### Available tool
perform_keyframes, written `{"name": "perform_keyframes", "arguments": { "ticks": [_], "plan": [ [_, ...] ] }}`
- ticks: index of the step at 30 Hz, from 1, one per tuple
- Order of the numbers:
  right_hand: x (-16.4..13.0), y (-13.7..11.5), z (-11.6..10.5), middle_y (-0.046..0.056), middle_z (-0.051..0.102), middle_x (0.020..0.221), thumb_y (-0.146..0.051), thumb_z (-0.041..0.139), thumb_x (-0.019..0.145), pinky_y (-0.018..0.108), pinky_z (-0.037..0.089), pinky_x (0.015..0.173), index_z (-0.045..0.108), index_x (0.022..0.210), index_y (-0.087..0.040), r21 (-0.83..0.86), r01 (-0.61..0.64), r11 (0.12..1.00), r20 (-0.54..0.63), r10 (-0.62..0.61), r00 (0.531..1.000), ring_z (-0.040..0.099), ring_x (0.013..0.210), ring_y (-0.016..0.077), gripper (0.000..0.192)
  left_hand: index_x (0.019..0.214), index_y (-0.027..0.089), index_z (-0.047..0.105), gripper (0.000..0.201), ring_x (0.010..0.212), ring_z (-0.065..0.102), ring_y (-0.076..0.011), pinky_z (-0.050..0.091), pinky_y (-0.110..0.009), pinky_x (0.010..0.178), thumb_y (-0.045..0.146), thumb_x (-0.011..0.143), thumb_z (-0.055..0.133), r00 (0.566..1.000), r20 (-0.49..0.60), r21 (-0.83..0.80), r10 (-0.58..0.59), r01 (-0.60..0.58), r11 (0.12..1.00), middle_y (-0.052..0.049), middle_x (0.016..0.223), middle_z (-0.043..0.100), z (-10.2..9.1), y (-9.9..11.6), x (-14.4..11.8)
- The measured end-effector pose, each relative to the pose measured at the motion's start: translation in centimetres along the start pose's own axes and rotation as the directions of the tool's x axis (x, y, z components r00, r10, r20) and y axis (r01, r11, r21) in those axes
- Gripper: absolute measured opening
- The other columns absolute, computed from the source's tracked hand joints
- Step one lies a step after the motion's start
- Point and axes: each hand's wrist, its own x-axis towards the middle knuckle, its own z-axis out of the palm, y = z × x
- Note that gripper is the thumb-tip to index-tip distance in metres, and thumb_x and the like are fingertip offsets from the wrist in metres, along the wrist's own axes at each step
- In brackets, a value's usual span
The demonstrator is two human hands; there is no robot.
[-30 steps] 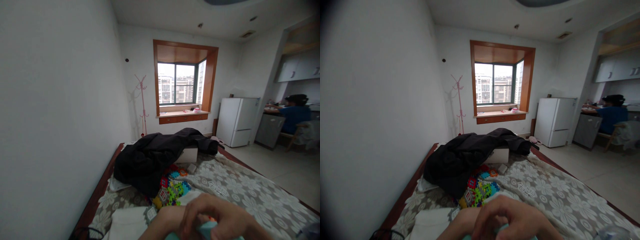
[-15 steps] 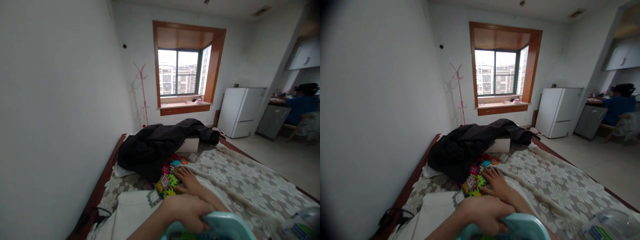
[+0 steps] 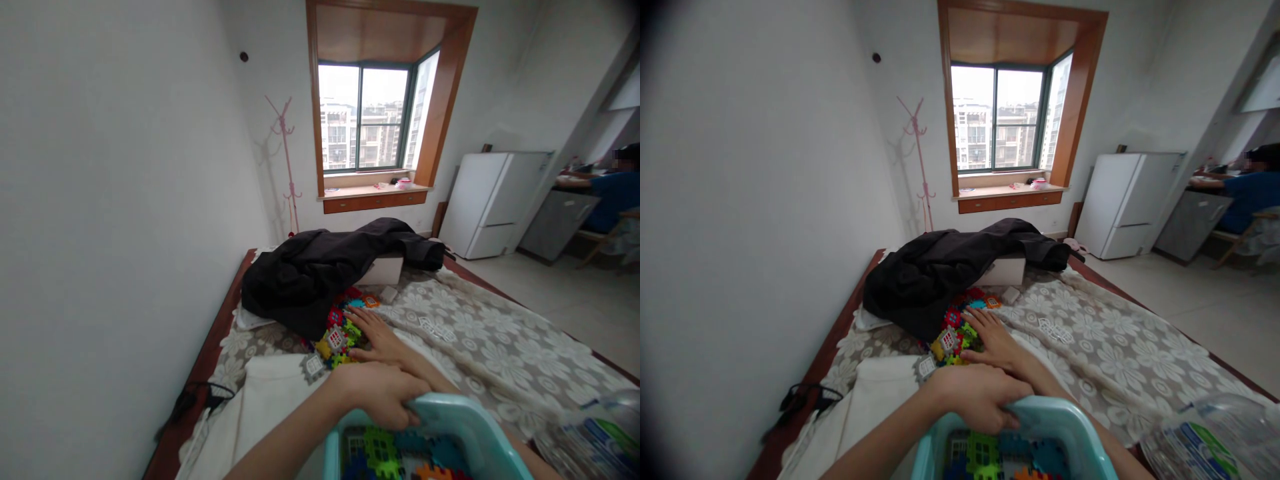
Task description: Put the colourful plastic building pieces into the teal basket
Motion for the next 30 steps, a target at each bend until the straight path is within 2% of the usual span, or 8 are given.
{"name": "perform_keyframes", "arguments": {
  "ticks": [3,7,11,14,19,21,24,30],
  "plan": [
    [2.0,-0.9,0.2,0.022,0.04,0.167,-0.057,0.076,0.082,0.062,0.026,0.127,0.044,0.16,-0.016,-0.038,-0.048,0.998,0.025,0.049,0.998,0.034,0.155,0.041,0.093,0.107,0.019,0.065,0.026,0.096,0.074,-0.0288,0.05,-0.033,0.069,0.035,0.089,0.058,1.0,0.016,-0.017,-0.006,0.006,1.0,-0.01,0.104,0.076,0.1,0.0,-0.1],
    [4.0,-1.8,1.5,0.023,0.045,0.162,-0.043,0.082,0.07,0.063,0.027,0.126,0.042,0.16,-0.016,-0.01,0.001,1.0,0.053,-0.001,0.999,0.037,0.152,0.0435,0.102,0.117,0.019,0.065,0.032,0.099,0.074,-0.0286,0.052,-0.034,0.071,0.031,0.089,0.056,0.999,-0.006,-0.067,0.032,-0.032,0.997,-0.008,0.113,0.076,0.3,-0.4,0.0],
    [4.0,-1.8,2.2,0.019,0.057,0.149,-0.032,0.078,0.07,0.054,0.039,0.119,0.053,0.15,-0.019,0.061,0.07,0.996,-0.021,-0.069,0.997,0.052,0.139,0.038,0.085,0.127,0.016,0.063,0.042,0.112,0.072,-0.031,0.054,-0.036,0.084,0.035,0.09,0.056,0.998,0.005,-0.088,0.055,-0.054,0.995,-0.011,0.129,0.072,0.5,-0.7,0.3],
    [3.5,-1.6,2.0,0.016,0.061,0.139,-0.024,0.071,0.073,0.05,0.047,0.11,0.058,0.14,-0.019,0.087,0.025,0.996,-0.106,-0.016,0.994,0.059,0.126,0.0337,0.069,0.122,0.017,0.065,0.038,0.112,0.072,-0.0319,0.055,-0.037,0.084,0.033,0.089,0.057,0.999,0.028,-0.099,0.032,-0.029,0.995,-0.011,0.123,0.074,0.3,-0.7,0.2],
    [3.3,-1.1,2.1,0.022,0.05,0.154,-0.026,0.072,0.074,0.054,0.04,0.117,0.049,0.15,-0.015,0.086,0.014,0.996,-0.113,-0.005,0.994,0.05,0.14,0.0378,0.08,0.119,0.017,0.066,0.033,0.111,0.072,-0.0292,0.054,-0.035,0.085,0.03,0.091,0.056,0.998,0.036,-0.129,0.052,-0.047,0.991,-0.01,0.121,0.075,-0.1,-0.5,0.0],
    [3.4,-0.9,2.2,0.019,0.056,0.15,-0.023,0.074,0.069,0.054,0.041,0.117,0.051,0.15,-0.018,0.1,0.041,0.994,-0.101,-0.031,0.994,0.051,0.139,0.0382,0.084,0.122,0.016,0.066,0.035,0.113,0.072,-0.0296,0.054,-0.035,0.088,0.03,0.091,0.057,0.998,0.04,-0.132,0.055,-0.049,0.99,-0.011,0.125,0.074,-0.1,-0.5,0.0],
    [3.6,-0.9,2.1,0.015,0.067,0.137,-0.019,0.072,0.071,0.052,0.048,0.109,0.063,0.136,-0.021,0.137,0.056,0.989,-0.136,-0.038,0.99,0.06,0.126,0.036,0.065,0.126,0.016,0.065,0.039,0.119,0.07,-0.0319,0.055,-0.037,0.091,0.031,0.091,0.059,0.999,0.026,-0.137,0.034,-0.03,0.99,-0.012,0.129,0.073,0.0,-0.6,0.1],
    [3.4,-1.0,1.2,0.013,0.071,0.127,-0.021,0.069,0.082,0.046,0.052,0.101,0.072,0.118,-0.023,0.212,0.104,0.972,-0.238,-0.052,0.97,0.065,0.116,0.0301,0.036,0.13,0.018,0.063,0.042,0.126,0.068,-0.032,0.054,-0.039,0.095,0.033,0.092,0.06,0.999,0.01,-0.169,0.033,-0.031,0.985,-0.011,0.136,0.07,0.2,-0.8,0.1]
  ]
}}
